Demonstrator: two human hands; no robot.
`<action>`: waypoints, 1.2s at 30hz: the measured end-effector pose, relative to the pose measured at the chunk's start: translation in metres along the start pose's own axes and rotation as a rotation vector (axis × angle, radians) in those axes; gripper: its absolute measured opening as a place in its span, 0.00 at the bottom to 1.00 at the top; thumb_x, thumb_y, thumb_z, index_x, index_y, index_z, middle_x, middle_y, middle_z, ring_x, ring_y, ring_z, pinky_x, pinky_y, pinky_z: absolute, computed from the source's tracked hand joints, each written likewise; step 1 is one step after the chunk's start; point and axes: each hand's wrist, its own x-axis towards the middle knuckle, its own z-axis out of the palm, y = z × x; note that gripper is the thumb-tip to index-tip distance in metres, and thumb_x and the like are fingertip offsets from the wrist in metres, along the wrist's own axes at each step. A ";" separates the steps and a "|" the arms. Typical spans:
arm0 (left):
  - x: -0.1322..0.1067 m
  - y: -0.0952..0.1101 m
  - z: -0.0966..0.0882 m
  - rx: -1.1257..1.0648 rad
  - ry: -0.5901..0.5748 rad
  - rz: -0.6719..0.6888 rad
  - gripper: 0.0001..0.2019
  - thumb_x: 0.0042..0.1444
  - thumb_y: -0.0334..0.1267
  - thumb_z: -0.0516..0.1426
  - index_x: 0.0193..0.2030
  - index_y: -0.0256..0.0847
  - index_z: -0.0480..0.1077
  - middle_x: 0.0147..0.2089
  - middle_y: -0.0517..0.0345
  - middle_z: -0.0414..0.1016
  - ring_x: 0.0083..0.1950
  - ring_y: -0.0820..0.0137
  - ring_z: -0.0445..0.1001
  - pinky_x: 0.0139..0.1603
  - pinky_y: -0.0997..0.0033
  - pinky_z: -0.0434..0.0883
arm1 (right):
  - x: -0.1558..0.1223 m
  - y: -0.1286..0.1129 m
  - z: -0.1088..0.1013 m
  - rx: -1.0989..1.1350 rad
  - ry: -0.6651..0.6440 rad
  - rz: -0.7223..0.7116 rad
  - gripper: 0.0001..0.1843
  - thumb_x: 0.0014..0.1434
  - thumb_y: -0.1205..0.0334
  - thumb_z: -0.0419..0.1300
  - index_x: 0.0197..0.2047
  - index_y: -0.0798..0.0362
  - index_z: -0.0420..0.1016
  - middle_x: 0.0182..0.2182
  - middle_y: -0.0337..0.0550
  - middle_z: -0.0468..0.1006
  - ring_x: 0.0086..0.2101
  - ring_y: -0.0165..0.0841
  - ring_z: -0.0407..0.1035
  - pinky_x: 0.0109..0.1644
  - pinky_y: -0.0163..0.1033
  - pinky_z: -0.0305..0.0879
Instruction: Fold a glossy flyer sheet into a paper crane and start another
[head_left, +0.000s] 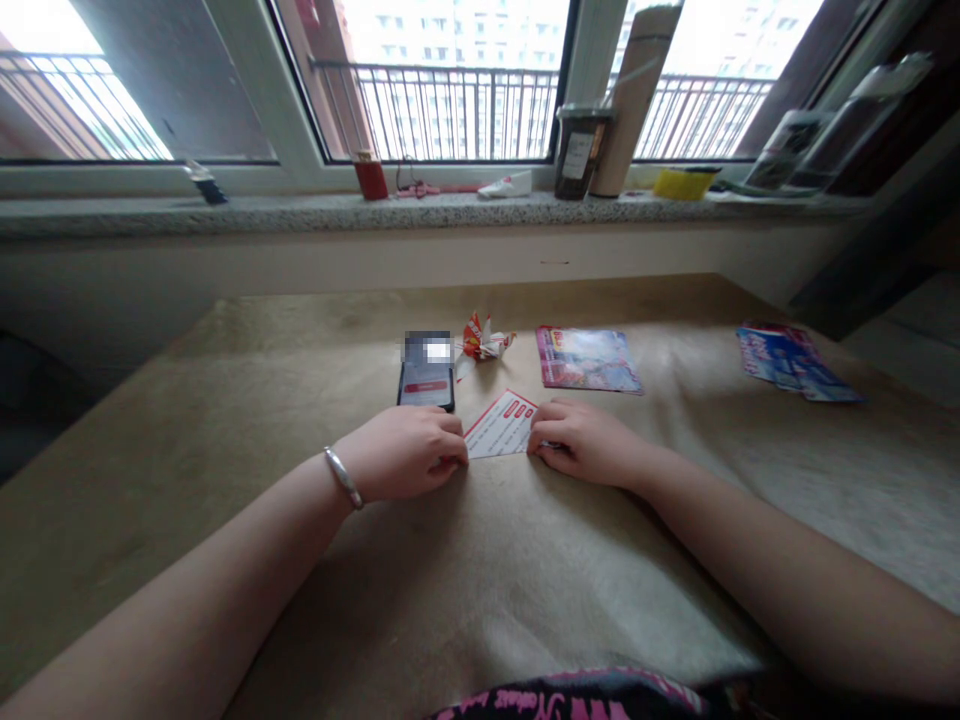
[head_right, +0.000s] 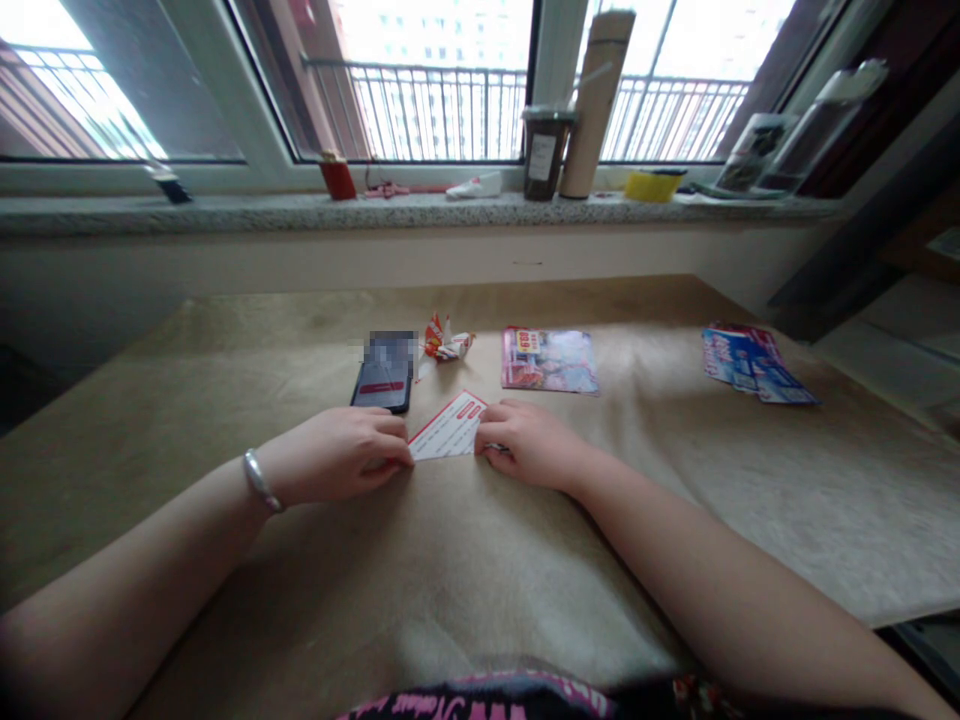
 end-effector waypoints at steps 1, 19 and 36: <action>0.000 0.000 0.000 -0.003 0.001 -0.007 0.09 0.53 0.33 0.52 0.34 0.45 0.74 0.35 0.58 0.73 0.37 0.71 0.71 0.37 0.73 0.67 | 0.000 0.000 0.000 0.000 0.001 0.000 0.09 0.51 0.73 0.55 0.34 0.52 0.72 0.36 0.43 0.73 0.37 0.32 0.65 0.39 0.36 0.60; -0.008 -0.007 -0.006 0.004 -0.082 -0.114 0.10 0.47 0.30 0.53 0.28 0.44 0.75 0.34 0.61 0.74 0.36 0.71 0.72 0.38 0.73 0.66 | -0.003 0.003 0.002 -0.010 -0.015 0.008 0.09 0.51 0.73 0.55 0.34 0.52 0.72 0.36 0.43 0.73 0.37 0.32 0.65 0.39 0.36 0.60; 0.015 0.014 0.021 0.054 0.114 0.046 0.12 0.53 0.30 0.51 0.44 0.40 0.69 0.45 0.52 0.69 0.44 0.66 0.66 0.47 0.64 0.68 | -0.002 0.002 -0.001 -0.024 0.001 0.009 0.09 0.52 0.72 0.54 0.35 0.52 0.73 0.37 0.44 0.73 0.38 0.33 0.65 0.41 0.37 0.61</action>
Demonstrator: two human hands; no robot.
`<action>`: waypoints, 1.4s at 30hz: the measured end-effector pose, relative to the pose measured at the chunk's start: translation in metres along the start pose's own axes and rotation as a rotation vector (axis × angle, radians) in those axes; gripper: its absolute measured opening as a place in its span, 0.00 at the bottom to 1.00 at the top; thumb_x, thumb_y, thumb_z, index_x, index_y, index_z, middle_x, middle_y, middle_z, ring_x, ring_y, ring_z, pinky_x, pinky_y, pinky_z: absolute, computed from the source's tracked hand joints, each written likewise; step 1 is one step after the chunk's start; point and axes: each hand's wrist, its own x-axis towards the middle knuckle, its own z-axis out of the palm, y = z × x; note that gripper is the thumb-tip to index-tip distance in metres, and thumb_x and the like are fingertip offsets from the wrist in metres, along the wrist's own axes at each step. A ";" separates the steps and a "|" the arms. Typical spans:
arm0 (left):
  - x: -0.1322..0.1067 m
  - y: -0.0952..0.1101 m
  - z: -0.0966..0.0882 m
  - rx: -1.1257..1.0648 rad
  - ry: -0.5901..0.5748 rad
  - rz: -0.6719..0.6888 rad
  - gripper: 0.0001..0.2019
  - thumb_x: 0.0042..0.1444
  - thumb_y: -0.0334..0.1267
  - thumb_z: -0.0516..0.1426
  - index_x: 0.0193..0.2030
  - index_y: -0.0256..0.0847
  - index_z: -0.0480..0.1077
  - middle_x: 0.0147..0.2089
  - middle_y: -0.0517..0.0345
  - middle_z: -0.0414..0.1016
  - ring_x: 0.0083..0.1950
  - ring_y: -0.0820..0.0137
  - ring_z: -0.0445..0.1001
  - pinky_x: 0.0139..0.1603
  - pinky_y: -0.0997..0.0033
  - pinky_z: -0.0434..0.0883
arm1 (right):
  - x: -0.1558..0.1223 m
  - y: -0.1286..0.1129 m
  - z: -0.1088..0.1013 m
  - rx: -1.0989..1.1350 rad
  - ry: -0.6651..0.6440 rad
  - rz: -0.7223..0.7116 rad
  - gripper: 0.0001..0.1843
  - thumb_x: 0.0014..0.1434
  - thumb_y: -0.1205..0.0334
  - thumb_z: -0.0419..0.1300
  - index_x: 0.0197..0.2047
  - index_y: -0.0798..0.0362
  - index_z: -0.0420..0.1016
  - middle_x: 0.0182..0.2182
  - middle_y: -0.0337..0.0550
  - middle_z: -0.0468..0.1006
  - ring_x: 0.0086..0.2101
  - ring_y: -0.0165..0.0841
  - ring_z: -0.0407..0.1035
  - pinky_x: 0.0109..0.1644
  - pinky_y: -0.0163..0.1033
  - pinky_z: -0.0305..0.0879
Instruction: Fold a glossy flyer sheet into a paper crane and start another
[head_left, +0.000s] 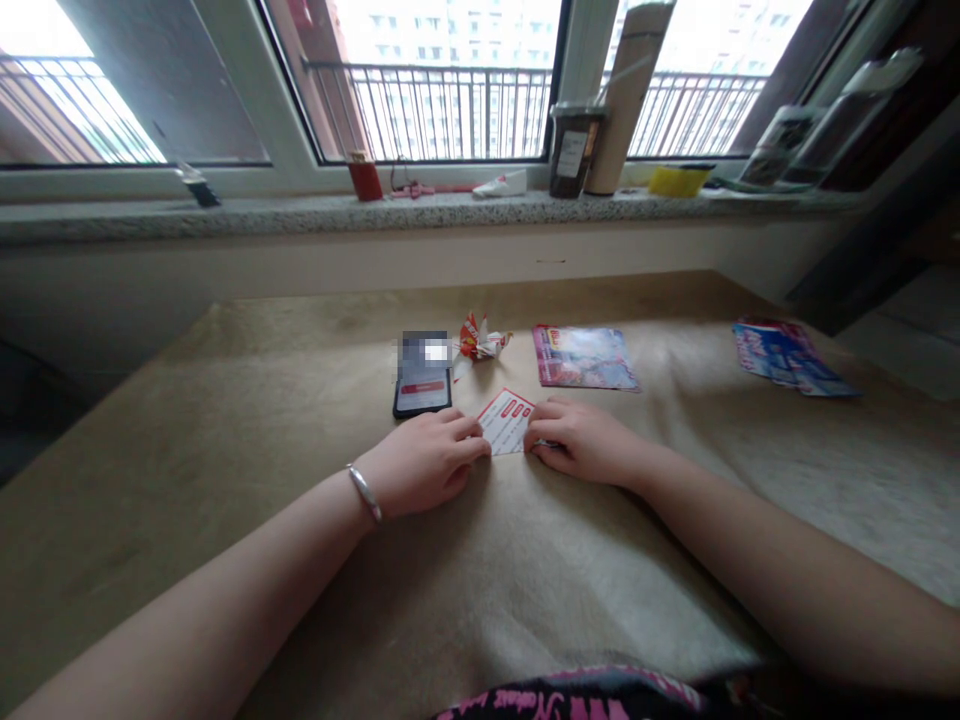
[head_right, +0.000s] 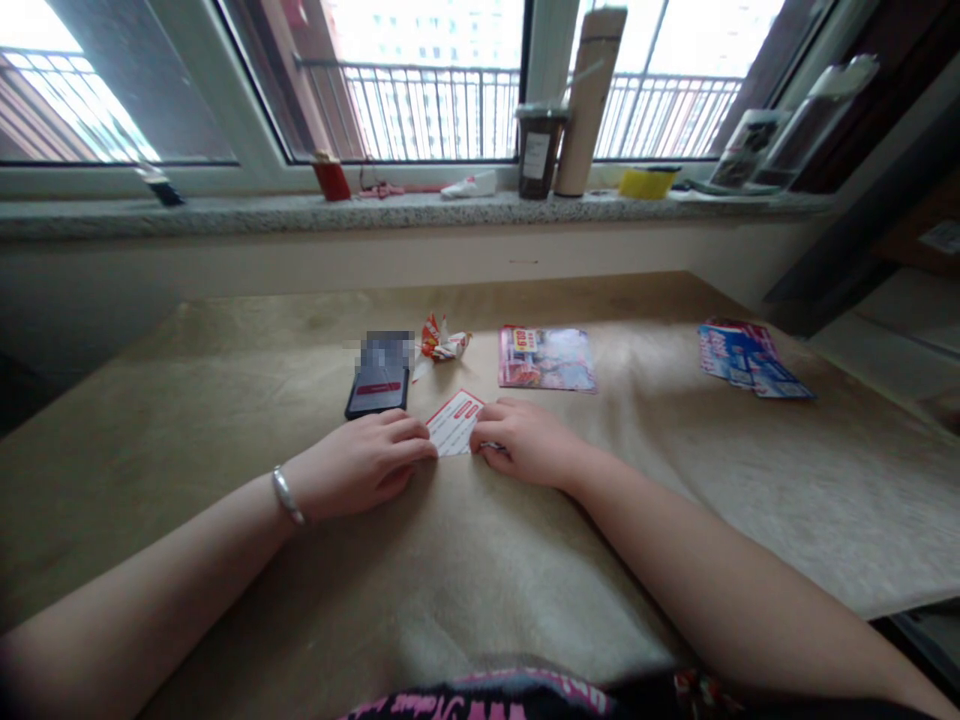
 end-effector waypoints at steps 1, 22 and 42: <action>0.000 -0.001 -0.001 -0.010 0.000 -0.002 0.13 0.53 0.29 0.50 0.44 0.40 0.69 0.45 0.53 0.70 0.43 0.66 0.66 0.47 0.65 0.68 | 0.000 0.000 0.000 -0.005 -0.001 0.000 0.09 0.52 0.72 0.54 0.35 0.52 0.73 0.37 0.43 0.73 0.38 0.33 0.65 0.41 0.37 0.61; -0.006 -0.017 -0.014 -0.069 -0.108 -0.059 0.11 0.49 0.27 0.51 0.31 0.44 0.73 0.35 0.59 0.72 0.38 0.71 0.69 0.41 0.72 0.66 | -0.002 0.002 -0.002 0.004 -0.020 0.008 0.09 0.53 0.71 0.54 0.35 0.53 0.73 0.37 0.45 0.73 0.38 0.33 0.65 0.42 0.37 0.61; 0.003 -0.015 0.006 -0.042 0.029 0.034 0.15 0.56 0.30 0.49 0.49 0.43 0.68 0.49 0.54 0.70 0.48 0.67 0.67 0.49 0.65 0.68 | -0.003 0.007 -0.001 -0.024 -0.006 -0.020 0.10 0.54 0.71 0.54 0.36 0.52 0.74 0.37 0.44 0.74 0.38 0.33 0.65 0.42 0.37 0.61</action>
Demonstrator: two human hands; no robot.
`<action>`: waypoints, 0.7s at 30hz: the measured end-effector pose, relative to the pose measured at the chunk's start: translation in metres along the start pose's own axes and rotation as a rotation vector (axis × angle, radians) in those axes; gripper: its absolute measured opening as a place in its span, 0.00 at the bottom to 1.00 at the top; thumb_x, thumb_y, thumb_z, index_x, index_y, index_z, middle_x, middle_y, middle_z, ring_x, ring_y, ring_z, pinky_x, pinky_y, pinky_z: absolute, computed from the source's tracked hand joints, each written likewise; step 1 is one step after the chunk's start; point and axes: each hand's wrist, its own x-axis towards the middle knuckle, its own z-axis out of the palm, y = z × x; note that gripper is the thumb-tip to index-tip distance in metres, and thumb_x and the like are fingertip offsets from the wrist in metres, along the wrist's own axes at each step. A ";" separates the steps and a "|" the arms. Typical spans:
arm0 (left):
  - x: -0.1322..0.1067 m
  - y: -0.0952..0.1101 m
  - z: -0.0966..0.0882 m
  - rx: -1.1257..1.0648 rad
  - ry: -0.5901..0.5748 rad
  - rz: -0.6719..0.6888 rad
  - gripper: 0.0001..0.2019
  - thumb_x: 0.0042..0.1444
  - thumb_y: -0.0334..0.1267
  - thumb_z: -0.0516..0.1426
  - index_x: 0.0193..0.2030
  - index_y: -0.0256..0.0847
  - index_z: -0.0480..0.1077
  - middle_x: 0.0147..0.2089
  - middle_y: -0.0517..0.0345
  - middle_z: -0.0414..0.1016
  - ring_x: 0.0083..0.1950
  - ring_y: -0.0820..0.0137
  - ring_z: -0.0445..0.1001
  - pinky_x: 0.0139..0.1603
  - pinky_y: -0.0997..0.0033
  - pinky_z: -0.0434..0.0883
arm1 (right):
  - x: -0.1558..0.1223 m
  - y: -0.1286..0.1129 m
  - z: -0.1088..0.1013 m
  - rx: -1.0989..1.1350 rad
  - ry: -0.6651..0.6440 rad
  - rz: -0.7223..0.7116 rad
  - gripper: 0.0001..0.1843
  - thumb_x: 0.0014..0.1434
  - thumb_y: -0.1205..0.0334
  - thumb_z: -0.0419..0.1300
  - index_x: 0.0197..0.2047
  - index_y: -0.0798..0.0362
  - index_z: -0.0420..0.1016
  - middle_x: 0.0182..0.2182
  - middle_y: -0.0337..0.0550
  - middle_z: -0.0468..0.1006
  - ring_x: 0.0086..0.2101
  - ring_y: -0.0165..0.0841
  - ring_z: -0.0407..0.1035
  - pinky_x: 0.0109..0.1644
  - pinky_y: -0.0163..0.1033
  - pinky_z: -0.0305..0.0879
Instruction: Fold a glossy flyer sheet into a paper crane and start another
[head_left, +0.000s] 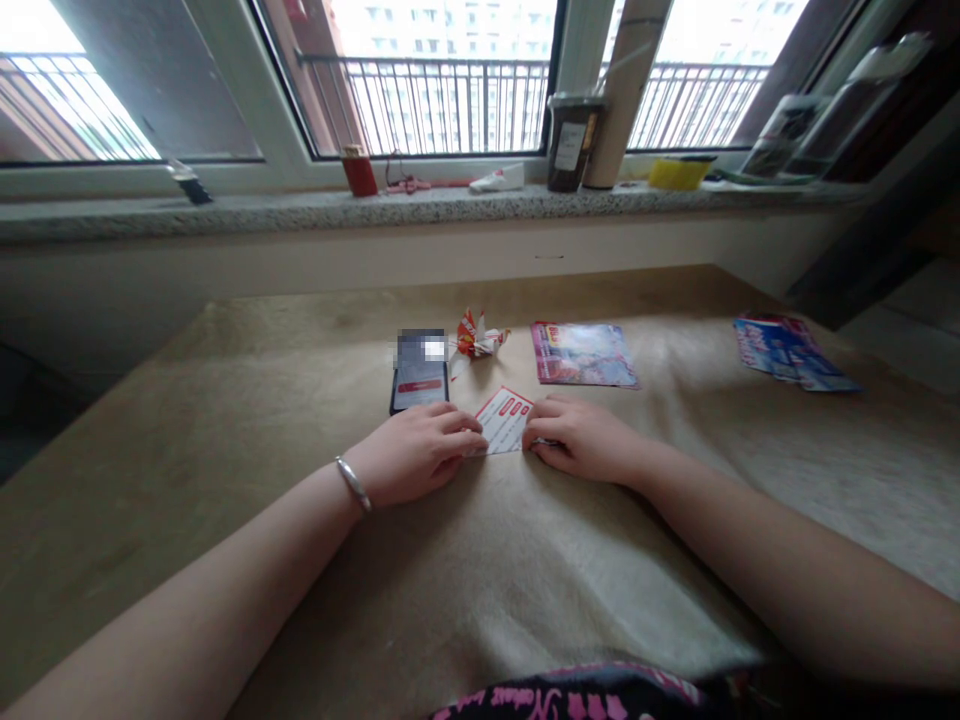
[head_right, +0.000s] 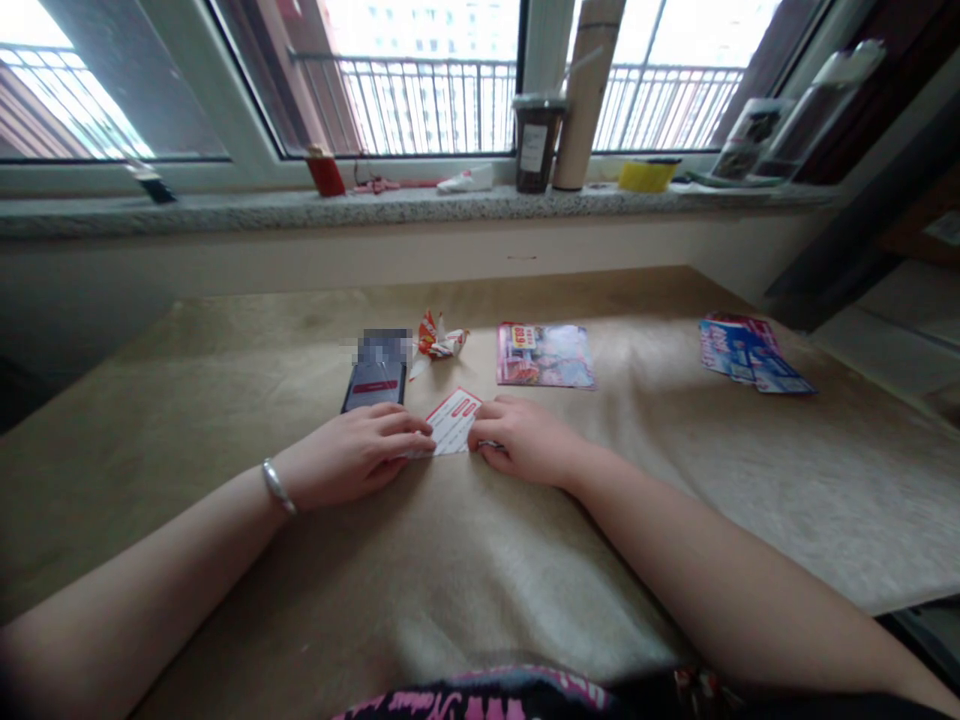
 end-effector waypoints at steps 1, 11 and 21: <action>0.000 0.000 0.000 0.005 -0.002 0.002 0.15 0.57 0.30 0.49 0.49 0.44 0.68 0.49 0.54 0.70 0.47 0.67 0.67 0.48 0.65 0.68 | 0.000 0.000 -0.001 -0.012 -0.006 -0.006 0.10 0.54 0.71 0.53 0.36 0.51 0.74 0.37 0.43 0.74 0.37 0.32 0.66 0.41 0.37 0.61; -0.002 0.003 -0.001 0.055 0.005 -0.003 0.14 0.57 0.30 0.49 0.48 0.45 0.69 0.47 0.53 0.71 0.47 0.66 0.68 0.48 0.63 0.69 | -0.007 -0.002 -0.017 -0.094 -0.107 0.039 0.12 0.54 0.72 0.53 0.34 0.50 0.76 0.36 0.42 0.75 0.35 0.30 0.68 0.37 0.34 0.61; -0.005 0.005 0.002 0.074 0.016 -0.019 0.14 0.56 0.30 0.50 0.47 0.44 0.69 0.47 0.53 0.71 0.46 0.66 0.69 0.45 0.64 0.70 | -0.010 0.000 -0.026 -0.114 -0.177 0.116 0.13 0.51 0.73 0.54 0.31 0.50 0.77 0.30 0.40 0.75 0.30 0.29 0.68 0.32 0.33 0.59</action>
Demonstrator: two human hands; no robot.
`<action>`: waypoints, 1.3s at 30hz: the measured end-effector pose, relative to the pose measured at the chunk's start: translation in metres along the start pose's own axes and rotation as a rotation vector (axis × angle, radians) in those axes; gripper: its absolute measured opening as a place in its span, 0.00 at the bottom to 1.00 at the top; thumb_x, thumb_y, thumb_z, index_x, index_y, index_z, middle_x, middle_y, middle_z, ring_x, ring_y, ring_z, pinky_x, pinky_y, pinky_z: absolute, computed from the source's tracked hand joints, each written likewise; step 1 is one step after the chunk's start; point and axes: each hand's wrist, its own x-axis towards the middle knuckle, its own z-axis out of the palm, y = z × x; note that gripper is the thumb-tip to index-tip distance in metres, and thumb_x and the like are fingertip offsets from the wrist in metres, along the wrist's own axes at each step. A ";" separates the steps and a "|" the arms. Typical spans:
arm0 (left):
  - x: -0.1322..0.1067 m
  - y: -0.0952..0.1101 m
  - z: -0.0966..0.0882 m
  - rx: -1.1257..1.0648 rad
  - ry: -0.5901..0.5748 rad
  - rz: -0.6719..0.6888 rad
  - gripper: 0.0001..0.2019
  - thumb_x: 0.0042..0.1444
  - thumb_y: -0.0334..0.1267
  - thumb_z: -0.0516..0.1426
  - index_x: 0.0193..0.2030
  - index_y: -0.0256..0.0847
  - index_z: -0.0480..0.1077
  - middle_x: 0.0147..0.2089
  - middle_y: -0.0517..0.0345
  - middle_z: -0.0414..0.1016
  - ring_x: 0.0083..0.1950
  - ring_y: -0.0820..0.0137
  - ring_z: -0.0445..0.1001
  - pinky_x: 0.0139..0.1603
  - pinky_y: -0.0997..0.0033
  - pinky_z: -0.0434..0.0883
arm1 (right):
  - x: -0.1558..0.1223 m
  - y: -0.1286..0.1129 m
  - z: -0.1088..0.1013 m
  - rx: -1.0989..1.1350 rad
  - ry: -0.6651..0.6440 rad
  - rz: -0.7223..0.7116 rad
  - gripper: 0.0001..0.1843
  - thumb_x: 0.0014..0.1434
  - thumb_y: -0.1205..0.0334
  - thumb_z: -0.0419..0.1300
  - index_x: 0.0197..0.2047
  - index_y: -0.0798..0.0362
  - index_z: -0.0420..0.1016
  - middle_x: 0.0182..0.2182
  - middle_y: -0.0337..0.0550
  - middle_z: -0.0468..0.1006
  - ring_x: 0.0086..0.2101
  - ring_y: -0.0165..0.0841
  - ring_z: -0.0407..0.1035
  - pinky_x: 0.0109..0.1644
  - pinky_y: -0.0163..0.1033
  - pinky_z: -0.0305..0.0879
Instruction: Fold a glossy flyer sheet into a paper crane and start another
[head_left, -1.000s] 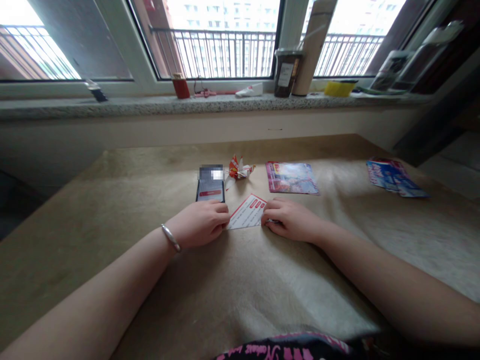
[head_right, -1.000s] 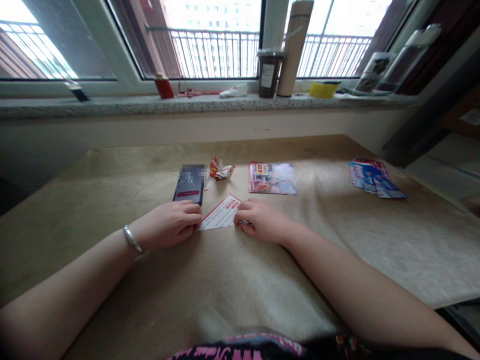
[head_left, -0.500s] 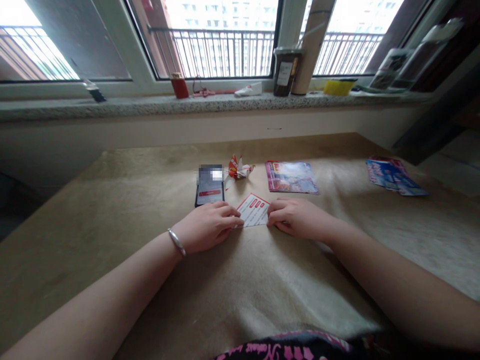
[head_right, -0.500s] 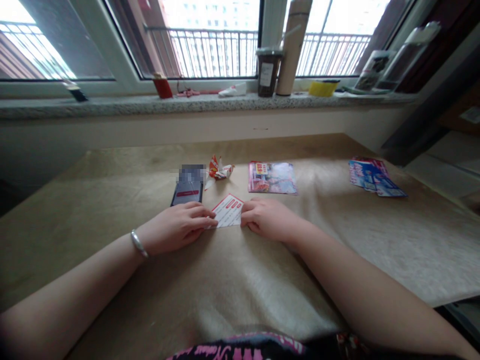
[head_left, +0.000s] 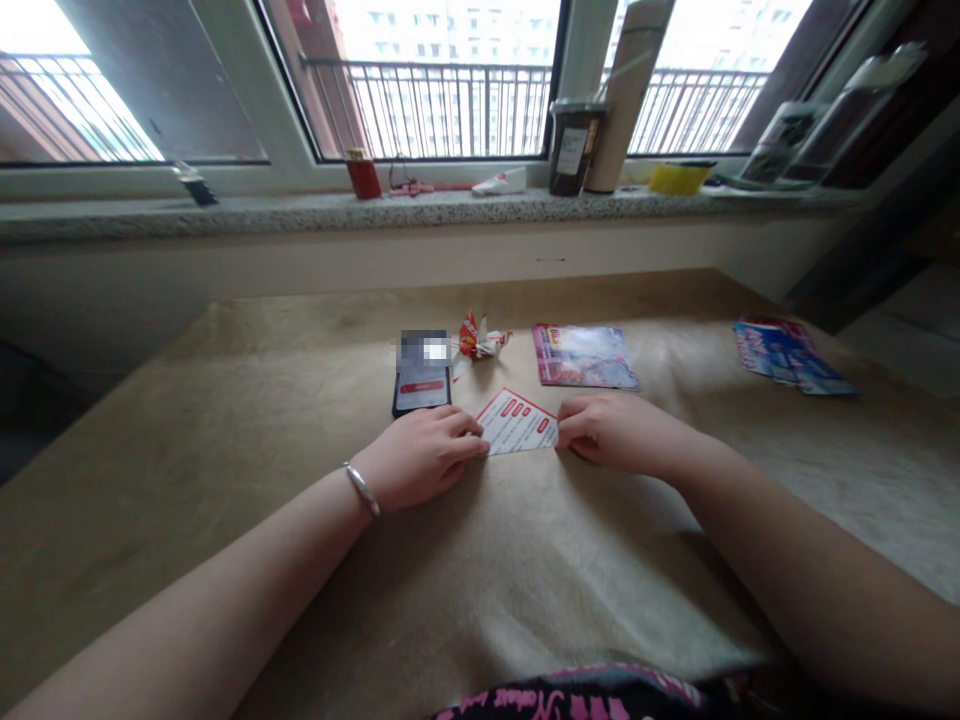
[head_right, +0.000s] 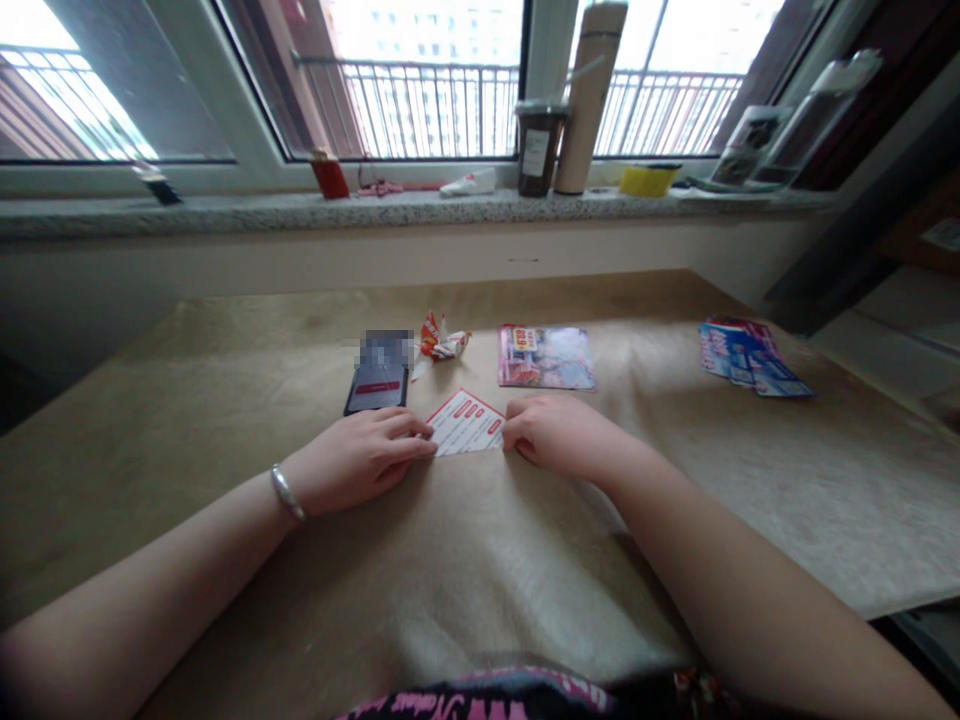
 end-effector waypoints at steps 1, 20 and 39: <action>0.000 0.000 0.000 0.007 -0.002 0.000 0.14 0.56 0.30 0.49 0.46 0.44 0.69 0.48 0.54 0.71 0.46 0.66 0.69 0.46 0.64 0.70 | 0.000 0.000 -0.001 -0.007 -0.005 -0.001 0.13 0.51 0.73 0.54 0.31 0.50 0.78 0.30 0.40 0.75 0.30 0.29 0.68 0.32 0.33 0.59; 0.000 -0.003 0.005 0.009 0.019 -0.016 0.15 0.57 0.29 0.49 0.49 0.41 0.67 0.48 0.52 0.70 0.49 0.67 0.67 0.49 0.64 0.68 | 0.006 -0.004 0.009 -0.083 0.080 -0.056 0.12 0.56 0.70 0.52 0.34 0.50 0.76 0.31 0.42 0.73 0.31 0.30 0.66 0.34 0.35 0.58; -0.001 -0.003 0.003 -0.021 0.014 -0.025 0.13 0.56 0.28 0.49 0.45 0.40 0.69 0.44 0.52 0.70 0.46 0.67 0.67 0.47 0.64 0.69 | 0.003 -0.003 0.004 -0.146 0.041 -0.026 0.10 0.55 0.68 0.53 0.33 0.50 0.75 0.32 0.41 0.75 0.31 0.30 0.67 0.32 0.34 0.55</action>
